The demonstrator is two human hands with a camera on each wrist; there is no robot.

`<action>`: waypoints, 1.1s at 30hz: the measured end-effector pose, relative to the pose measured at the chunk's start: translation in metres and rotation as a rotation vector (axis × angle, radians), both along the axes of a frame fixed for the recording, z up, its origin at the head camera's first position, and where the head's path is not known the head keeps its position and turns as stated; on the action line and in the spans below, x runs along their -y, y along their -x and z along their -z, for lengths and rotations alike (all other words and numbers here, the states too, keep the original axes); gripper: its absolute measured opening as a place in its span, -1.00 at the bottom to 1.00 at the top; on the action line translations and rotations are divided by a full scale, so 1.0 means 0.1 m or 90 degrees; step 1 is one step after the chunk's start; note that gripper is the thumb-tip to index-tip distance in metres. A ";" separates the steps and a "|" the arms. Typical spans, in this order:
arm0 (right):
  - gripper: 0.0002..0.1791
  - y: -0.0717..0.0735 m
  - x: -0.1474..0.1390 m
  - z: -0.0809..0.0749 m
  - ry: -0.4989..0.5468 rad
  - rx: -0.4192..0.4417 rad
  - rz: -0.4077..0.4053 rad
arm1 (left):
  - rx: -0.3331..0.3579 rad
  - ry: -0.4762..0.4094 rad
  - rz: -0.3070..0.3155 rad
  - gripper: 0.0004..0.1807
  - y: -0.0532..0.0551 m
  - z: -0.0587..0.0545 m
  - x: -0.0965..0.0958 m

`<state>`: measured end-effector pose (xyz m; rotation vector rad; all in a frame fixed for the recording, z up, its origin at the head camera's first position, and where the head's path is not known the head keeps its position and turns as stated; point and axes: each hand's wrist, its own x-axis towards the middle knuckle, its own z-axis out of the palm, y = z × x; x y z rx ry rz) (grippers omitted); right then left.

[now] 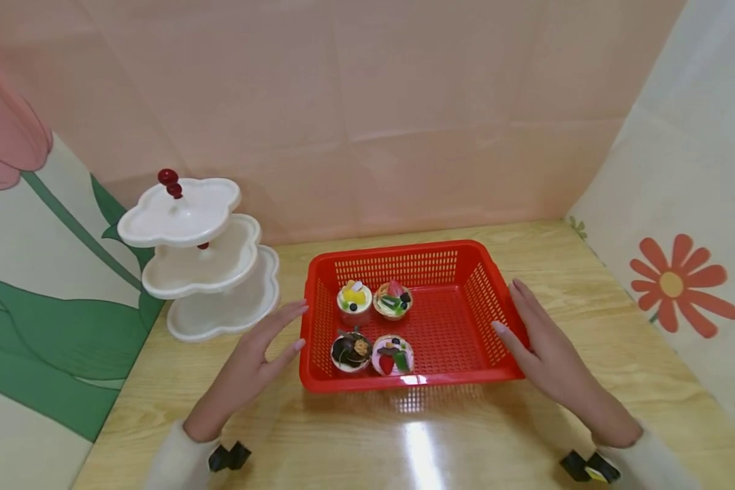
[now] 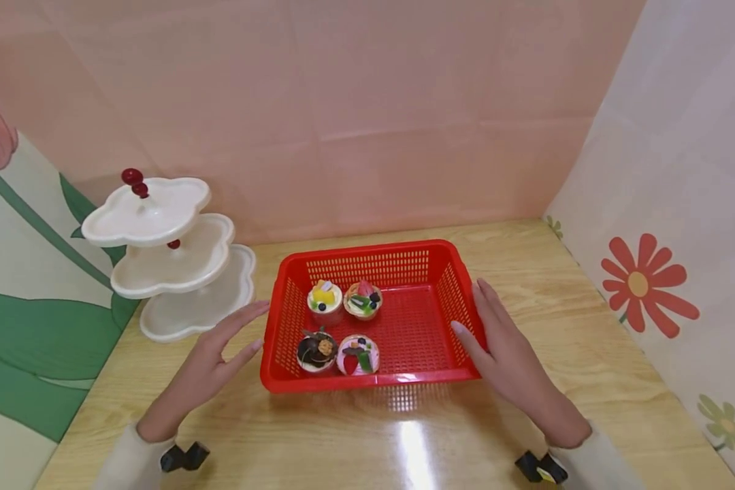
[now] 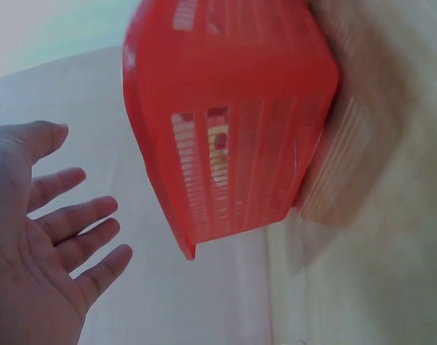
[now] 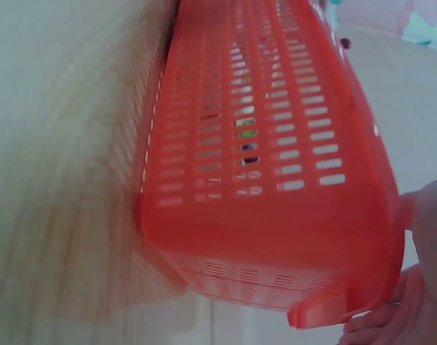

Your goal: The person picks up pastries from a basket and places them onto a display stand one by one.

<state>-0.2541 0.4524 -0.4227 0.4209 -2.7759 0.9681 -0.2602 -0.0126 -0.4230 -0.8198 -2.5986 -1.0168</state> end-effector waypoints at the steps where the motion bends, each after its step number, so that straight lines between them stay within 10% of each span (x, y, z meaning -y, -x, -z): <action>1: -0.13 0.03 0.00 0.00 -0.006 0.009 -0.005 | 0.000 -0.008 0.006 -0.37 0.09 -0.02 -0.01; 8: -0.09 0.08 -0.02 0.00 -0.047 0.075 -0.022 | 0.028 0.000 0.043 -0.30 0.55 -0.11 -0.14; 21: -0.12 0.09 0.00 0.01 -0.083 0.065 -0.017 | 0.073 0.156 0.063 -0.19 1.07 -0.20 -0.35; 33: -0.13 0.09 0.06 0.07 -0.064 0.042 0.003 | 0.092 0.256 0.141 -0.19 1.32 -0.16 -0.50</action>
